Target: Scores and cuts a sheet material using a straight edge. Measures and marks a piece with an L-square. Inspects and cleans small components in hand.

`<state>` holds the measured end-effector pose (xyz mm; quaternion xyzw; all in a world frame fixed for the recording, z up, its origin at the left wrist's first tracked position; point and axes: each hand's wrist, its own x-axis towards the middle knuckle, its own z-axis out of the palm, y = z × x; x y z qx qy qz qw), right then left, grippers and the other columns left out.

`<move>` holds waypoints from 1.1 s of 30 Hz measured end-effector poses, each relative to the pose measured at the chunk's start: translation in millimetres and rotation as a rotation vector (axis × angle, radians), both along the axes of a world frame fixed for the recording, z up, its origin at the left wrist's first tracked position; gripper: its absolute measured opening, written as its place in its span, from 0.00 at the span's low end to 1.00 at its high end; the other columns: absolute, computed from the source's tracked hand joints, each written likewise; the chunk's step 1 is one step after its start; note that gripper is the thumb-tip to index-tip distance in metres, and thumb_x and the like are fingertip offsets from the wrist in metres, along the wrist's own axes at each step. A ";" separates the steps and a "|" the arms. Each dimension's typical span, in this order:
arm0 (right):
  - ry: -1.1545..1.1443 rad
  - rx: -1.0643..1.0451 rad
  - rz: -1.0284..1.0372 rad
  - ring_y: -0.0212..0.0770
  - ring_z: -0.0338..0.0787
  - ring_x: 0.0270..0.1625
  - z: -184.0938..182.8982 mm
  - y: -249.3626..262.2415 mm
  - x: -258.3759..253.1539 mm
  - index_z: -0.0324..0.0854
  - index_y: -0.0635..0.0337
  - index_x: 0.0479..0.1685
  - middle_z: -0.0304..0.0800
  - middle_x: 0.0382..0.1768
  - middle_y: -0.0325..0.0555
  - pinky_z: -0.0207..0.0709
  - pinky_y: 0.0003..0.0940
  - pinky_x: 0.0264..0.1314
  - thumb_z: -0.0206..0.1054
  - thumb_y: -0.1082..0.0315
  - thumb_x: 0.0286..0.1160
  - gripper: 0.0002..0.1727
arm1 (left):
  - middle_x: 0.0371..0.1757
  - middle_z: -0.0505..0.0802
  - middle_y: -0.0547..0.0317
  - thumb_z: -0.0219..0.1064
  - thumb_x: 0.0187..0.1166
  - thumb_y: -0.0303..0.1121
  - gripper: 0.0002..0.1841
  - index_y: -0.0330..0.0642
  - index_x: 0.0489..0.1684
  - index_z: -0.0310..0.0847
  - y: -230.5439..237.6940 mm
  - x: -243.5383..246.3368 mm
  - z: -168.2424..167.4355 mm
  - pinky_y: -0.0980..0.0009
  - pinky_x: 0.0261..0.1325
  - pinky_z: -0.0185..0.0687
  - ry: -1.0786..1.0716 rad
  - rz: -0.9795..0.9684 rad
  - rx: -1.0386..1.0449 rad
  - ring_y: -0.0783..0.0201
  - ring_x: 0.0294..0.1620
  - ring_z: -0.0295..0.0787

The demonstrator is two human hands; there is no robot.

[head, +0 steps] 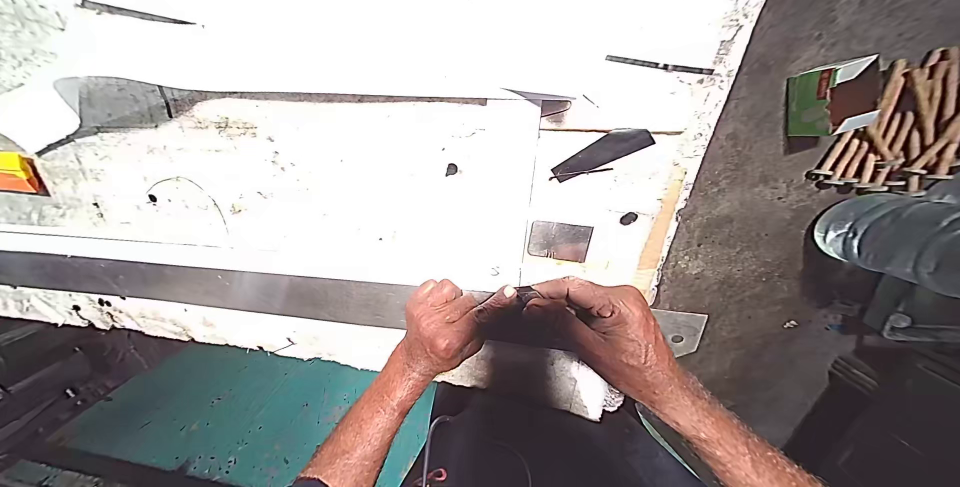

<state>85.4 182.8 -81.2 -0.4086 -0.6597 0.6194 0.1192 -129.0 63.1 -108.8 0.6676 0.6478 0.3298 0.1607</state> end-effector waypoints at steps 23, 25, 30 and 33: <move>0.184 0.036 0.029 0.17 0.70 0.23 53.4 -35.0 53.0 0.84 0.54 0.64 0.82 0.25 0.25 0.65 0.13 0.25 0.79 0.44 0.67 0.31 | 0.40 0.99 0.50 0.78 0.69 0.23 0.11 0.30 0.47 0.91 -40.5 73.9 97.1 0.67 0.49 0.96 -1.086 0.493 -0.217 0.62 0.40 0.98; 0.246 0.097 0.049 0.19 0.75 0.28 62.5 -36.7 54.0 0.85 0.59 0.64 0.87 0.31 0.30 0.70 0.14 0.29 0.79 0.51 0.70 0.28 | 0.41 0.98 0.44 0.75 0.72 0.21 0.17 0.25 0.58 0.83 -40.0 87.9 109.0 0.62 0.55 0.95 -1.233 0.512 -0.264 0.55 0.43 0.99; 0.302 0.252 0.165 0.23 0.81 0.45 86.5 -37.9 59.6 0.88 0.51 0.68 0.87 0.51 0.40 0.77 0.16 0.45 0.80 0.54 0.70 0.27 | 0.51 0.96 0.37 0.70 0.79 0.25 0.40 0.21 0.89 0.49 -46.7 112.2 139.4 0.57 0.65 0.90 -1.428 0.365 -0.317 0.51 0.51 0.98; 0.404 0.242 0.318 0.26 0.86 0.54 98.9 -32.0 64.7 0.91 0.45 0.64 0.88 0.54 0.40 0.83 0.20 0.55 0.78 0.58 0.72 0.20 | 0.51 0.95 0.44 0.74 0.77 0.30 0.49 0.27 0.92 0.38 -51.6 117.8 150.9 0.60 0.66 0.89 -1.542 0.224 -0.363 0.59 0.50 0.97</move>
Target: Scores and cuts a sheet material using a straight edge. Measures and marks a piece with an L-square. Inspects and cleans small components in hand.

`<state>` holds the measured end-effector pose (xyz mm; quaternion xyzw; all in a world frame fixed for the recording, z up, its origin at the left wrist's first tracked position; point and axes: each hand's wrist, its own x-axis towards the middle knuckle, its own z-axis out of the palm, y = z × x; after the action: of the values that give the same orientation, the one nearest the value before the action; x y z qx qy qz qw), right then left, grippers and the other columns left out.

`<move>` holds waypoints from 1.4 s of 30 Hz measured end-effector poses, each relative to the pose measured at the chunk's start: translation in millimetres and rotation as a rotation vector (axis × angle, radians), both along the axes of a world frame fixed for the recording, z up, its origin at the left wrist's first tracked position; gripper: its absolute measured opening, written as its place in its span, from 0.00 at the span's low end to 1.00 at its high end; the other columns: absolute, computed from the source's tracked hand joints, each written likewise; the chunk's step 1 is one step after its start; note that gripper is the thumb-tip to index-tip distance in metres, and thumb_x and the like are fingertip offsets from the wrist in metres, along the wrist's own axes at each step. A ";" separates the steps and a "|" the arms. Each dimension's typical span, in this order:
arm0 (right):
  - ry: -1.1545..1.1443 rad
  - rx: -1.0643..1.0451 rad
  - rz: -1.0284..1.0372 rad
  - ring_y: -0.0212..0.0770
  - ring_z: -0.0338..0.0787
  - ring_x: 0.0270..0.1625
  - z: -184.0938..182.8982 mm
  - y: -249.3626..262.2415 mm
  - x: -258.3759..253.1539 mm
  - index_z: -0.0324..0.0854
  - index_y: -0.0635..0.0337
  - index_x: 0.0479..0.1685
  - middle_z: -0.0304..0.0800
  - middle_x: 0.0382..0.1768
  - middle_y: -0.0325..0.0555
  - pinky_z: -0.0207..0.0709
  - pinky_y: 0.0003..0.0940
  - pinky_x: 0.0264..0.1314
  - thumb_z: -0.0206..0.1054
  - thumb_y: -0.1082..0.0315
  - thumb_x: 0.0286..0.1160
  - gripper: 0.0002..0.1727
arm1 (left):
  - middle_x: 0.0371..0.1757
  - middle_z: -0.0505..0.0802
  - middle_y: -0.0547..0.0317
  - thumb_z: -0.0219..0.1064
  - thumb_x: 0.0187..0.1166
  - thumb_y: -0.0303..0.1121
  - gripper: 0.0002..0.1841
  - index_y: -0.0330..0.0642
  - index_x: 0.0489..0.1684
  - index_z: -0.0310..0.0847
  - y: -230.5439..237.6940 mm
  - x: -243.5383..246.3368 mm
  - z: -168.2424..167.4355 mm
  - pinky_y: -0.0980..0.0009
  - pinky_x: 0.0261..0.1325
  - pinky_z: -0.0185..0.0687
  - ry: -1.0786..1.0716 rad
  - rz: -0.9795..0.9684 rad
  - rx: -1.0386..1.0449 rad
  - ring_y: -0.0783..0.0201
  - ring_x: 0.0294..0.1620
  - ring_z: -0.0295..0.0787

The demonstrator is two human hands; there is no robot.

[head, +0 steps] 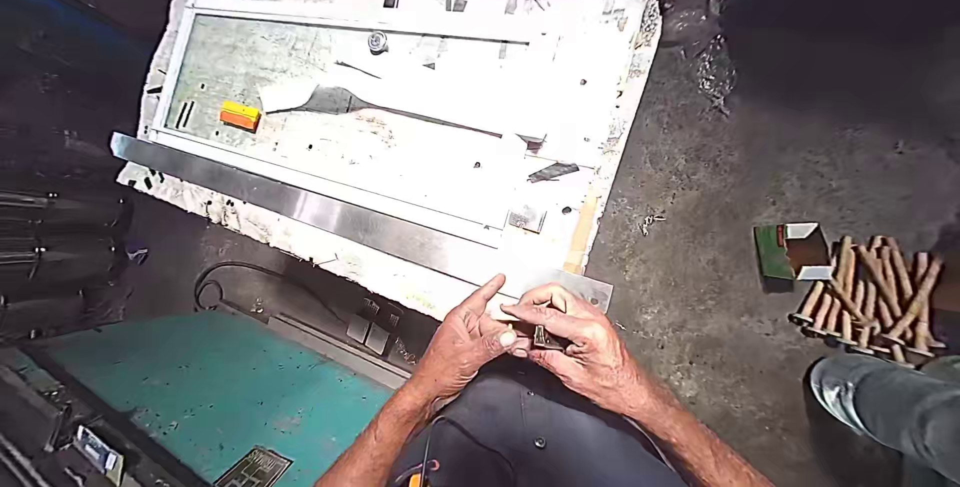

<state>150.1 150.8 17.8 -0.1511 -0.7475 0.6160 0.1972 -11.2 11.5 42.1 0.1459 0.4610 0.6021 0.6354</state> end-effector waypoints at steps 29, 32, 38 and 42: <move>-0.145 -0.011 -0.446 0.18 0.89 0.37 49.0 -128.2 -116.6 0.92 0.65 0.53 0.97 0.44 0.37 0.84 0.15 0.41 0.70 0.73 0.76 0.11 | 0.54 0.97 0.50 0.78 0.72 0.29 0.23 0.32 0.67 0.85 -57.9 -167.0 -3.4 0.68 0.55 0.88 0.599 -0.192 0.347 0.65 0.50 0.94; -0.185 -0.025 -0.429 0.16 0.86 0.33 57.5 -136.2 -134.4 0.90 0.68 0.56 0.97 0.44 0.37 0.82 0.14 0.38 0.65 0.76 0.78 0.13 | 0.49 0.97 0.47 0.76 0.73 0.24 0.19 0.27 0.62 0.87 -59.4 -182.3 0.4 0.67 0.56 0.91 0.496 -0.185 0.469 0.65 0.46 0.96; -0.171 -0.045 -0.353 0.19 0.89 0.29 66.2 -146.5 -145.7 0.91 0.66 0.49 0.99 0.41 0.35 0.84 0.18 0.30 0.71 0.77 0.74 0.09 | 0.45 0.97 0.47 0.75 0.72 0.20 0.11 0.24 0.50 0.89 -73.1 -193.2 2.1 0.68 0.57 0.91 0.381 -0.149 0.525 0.66 0.45 0.95; -0.121 -0.082 -0.344 0.20 0.89 0.27 72.2 -151.0 -149.7 0.91 0.57 0.42 0.98 0.35 0.28 0.84 0.18 0.29 0.76 0.77 0.68 0.08 | 0.46 0.96 0.47 0.73 0.72 0.18 0.11 0.23 0.50 0.88 -87.6 -191.6 4.9 0.69 0.56 0.90 0.325 -0.096 0.536 0.67 0.45 0.94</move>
<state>0.4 -0.2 90.0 -0.3216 -0.6953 0.5930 0.2478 -202.8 -76.1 47.1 0.4238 0.3740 0.6403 0.5201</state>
